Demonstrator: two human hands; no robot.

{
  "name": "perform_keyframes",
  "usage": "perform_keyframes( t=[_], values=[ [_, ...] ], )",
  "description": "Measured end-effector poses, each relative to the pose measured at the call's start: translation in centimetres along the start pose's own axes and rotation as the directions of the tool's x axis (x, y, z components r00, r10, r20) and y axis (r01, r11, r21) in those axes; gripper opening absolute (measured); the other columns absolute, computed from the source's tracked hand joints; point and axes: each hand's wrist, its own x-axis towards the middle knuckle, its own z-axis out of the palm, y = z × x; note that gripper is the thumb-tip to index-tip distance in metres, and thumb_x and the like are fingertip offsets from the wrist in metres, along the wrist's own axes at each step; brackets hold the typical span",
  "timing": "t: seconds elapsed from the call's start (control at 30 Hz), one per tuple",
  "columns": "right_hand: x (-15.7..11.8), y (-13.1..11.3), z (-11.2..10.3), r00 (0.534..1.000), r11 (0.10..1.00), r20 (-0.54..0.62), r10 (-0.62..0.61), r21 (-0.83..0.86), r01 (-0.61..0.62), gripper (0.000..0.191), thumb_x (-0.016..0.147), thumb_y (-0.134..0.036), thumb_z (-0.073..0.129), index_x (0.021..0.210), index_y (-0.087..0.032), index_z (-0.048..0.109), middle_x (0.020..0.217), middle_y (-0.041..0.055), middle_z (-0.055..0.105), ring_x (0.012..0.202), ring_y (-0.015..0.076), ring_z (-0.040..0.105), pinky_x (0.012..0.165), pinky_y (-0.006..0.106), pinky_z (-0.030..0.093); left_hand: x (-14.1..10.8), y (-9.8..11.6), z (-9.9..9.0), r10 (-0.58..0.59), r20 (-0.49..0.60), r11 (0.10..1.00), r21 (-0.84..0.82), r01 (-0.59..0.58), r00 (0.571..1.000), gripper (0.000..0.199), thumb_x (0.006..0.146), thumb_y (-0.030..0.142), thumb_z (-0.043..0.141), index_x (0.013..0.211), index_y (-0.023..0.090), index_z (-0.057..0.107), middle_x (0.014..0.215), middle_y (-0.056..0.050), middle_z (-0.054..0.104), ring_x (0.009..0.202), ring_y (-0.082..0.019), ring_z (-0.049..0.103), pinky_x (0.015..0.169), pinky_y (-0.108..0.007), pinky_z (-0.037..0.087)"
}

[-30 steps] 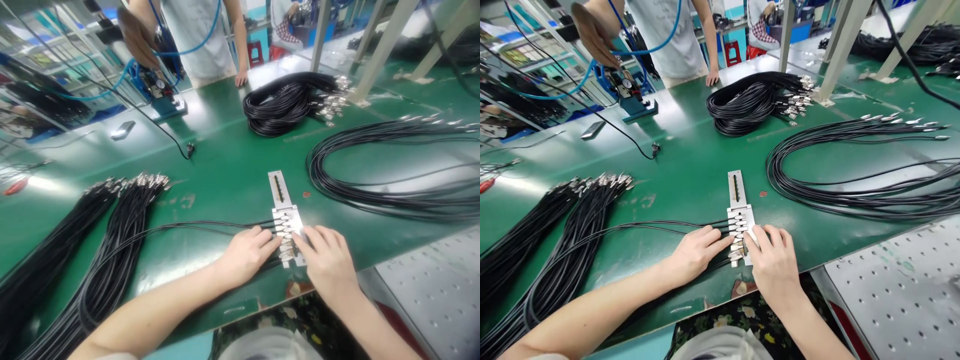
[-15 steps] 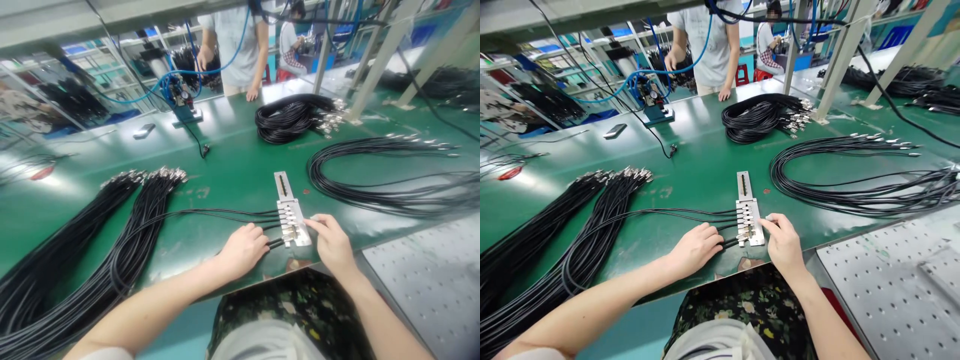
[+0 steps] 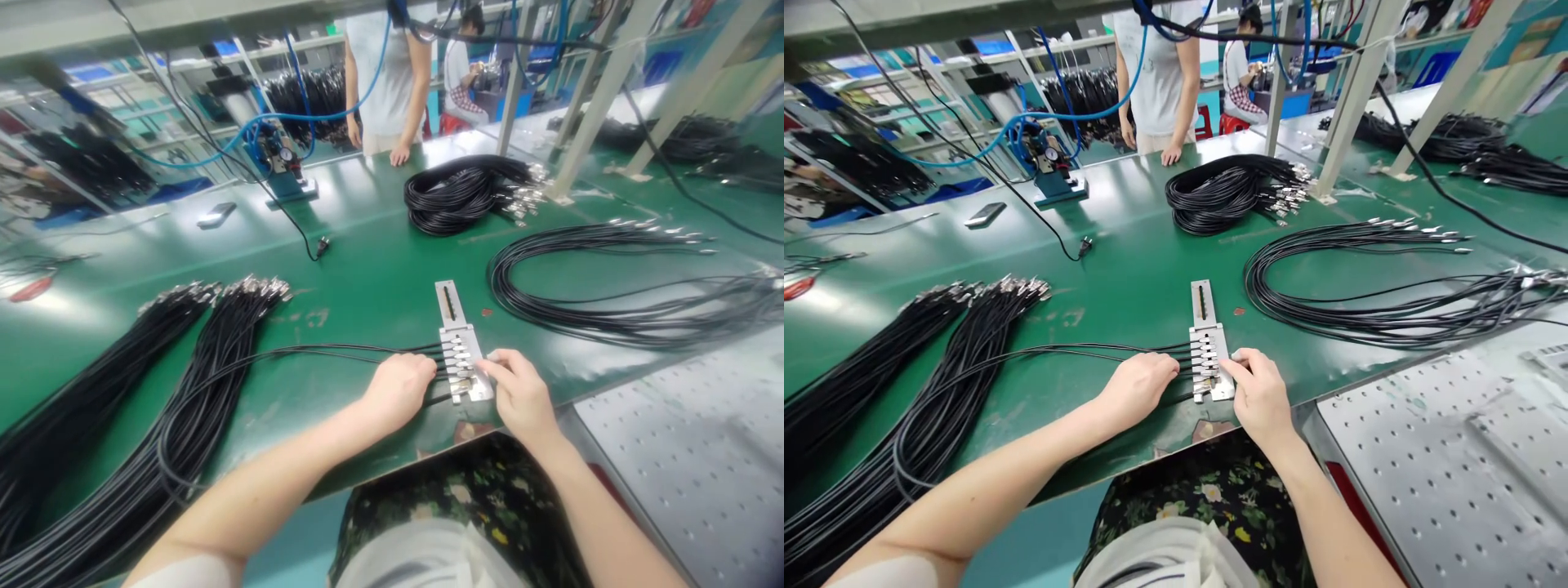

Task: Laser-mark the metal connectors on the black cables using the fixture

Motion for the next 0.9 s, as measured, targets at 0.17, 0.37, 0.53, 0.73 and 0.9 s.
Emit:
perform_keyframes(
  t=[0.17, 0.37, 0.53, 0.73, 0.9],
  values=[
    [0.1, -0.2, -0.2, 0.996, 0.996, 0.042, -0.074, -0.039, 0.076, 0.040, 0.078, -0.001, 0.038, 0.098, -0.020, 0.067, 0.101, 0.0090, 0.054, 0.088, 0.0190, 0.051, 0.075, 0.035, 0.044, 0.3, 0.3, 1.1, 0.002, -0.029, 0.998, 0.066, 0.000, 1.000, 0.020, 0.090, 0.016, 0.035, 0.082, 0.016, 0.054, 0.076, -0.004, 0.060, 0.071, -0.018, 0.054, 0.066, -0.030, 0.041],
    [0.2, -0.5, -0.1, 0.992, 0.984, 0.073, -0.105, -0.136, 0.114, 0.038, 0.076, 0.000, 0.040, 0.094, -0.020, 0.068, 0.100, 0.0091, 0.058, 0.090, 0.0217, 0.049, 0.075, 0.036, 0.040, 0.3, 0.2, 1.3, 0.130, -0.052, 0.990, 0.062, -0.127, 0.990, 0.021, 0.091, 0.014, 0.034, 0.095, 0.016, 0.054, 0.073, -0.002, 0.054, 0.067, -0.017, 0.050, 0.064, -0.030, 0.039],
    [0.2, -0.7, -0.1, 0.992, 0.980, 0.065, -0.106, -0.163, 0.115, 0.037, 0.076, 0.001, 0.040, 0.092, -0.019, 0.068, 0.096, 0.0086, 0.059, 0.090, 0.0218, 0.049, 0.075, 0.036, 0.038, -0.1, -0.3, 1.5, 0.240, -0.083, 0.967, 0.105, -0.231, 0.967, 0.031, 0.094, 0.020, 0.029, 0.120, 0.026, 0.045, 0.074, -0.001, 0.051, 0.066, -0.015, 0.045, 0.061, -0.029, 0.035],
    [0.3, -0.8, 0.2, 0.992, 0.980, 0.077, -0.102, -0.165, 0.114, 0.032, 0.077, -0.001, 0.043, 0.090, -0.019, 0.067, 0.098, 0.0084, 0.060, 0.092, 0.0223, 0.049, 0.077, 0.037, 0.038, 0.4, -0.1, 0.6, 0.266, -0.008, 0.950, 0.172, -0.261, 0.964, 0.029, 0.093, 0.024, 0.032, 0.119, 0.024, 0.047, 0.087, -0.005, 0.053, 0.082, -0.020, 0.044, 0.065, -0.032, 0.033],
    [0.3, -0.6, -0.1, 0.993, 0.987, 0.063, -0.097, -0.121, 0.104, 0.038, 0.076, 0.000, 0.040, 0.092, -0.020, 0.067, 0.100, 0.0087, 0.059, 0.092, 0.0216, 0.050, 0.075, 0.036, 0.042, -0.6, 0.9, 0.5, 0.225, -0.067, 0.960, 0.184, -0.210, 0.972, 0.029, 0.092, 0.025, 0.035, 0.119, 0.022, 0.045, 0.103, -0.007, 0.050, 0.086, -0.021, 0.042, 0.069, -0.034, 0.034]
  ],
)
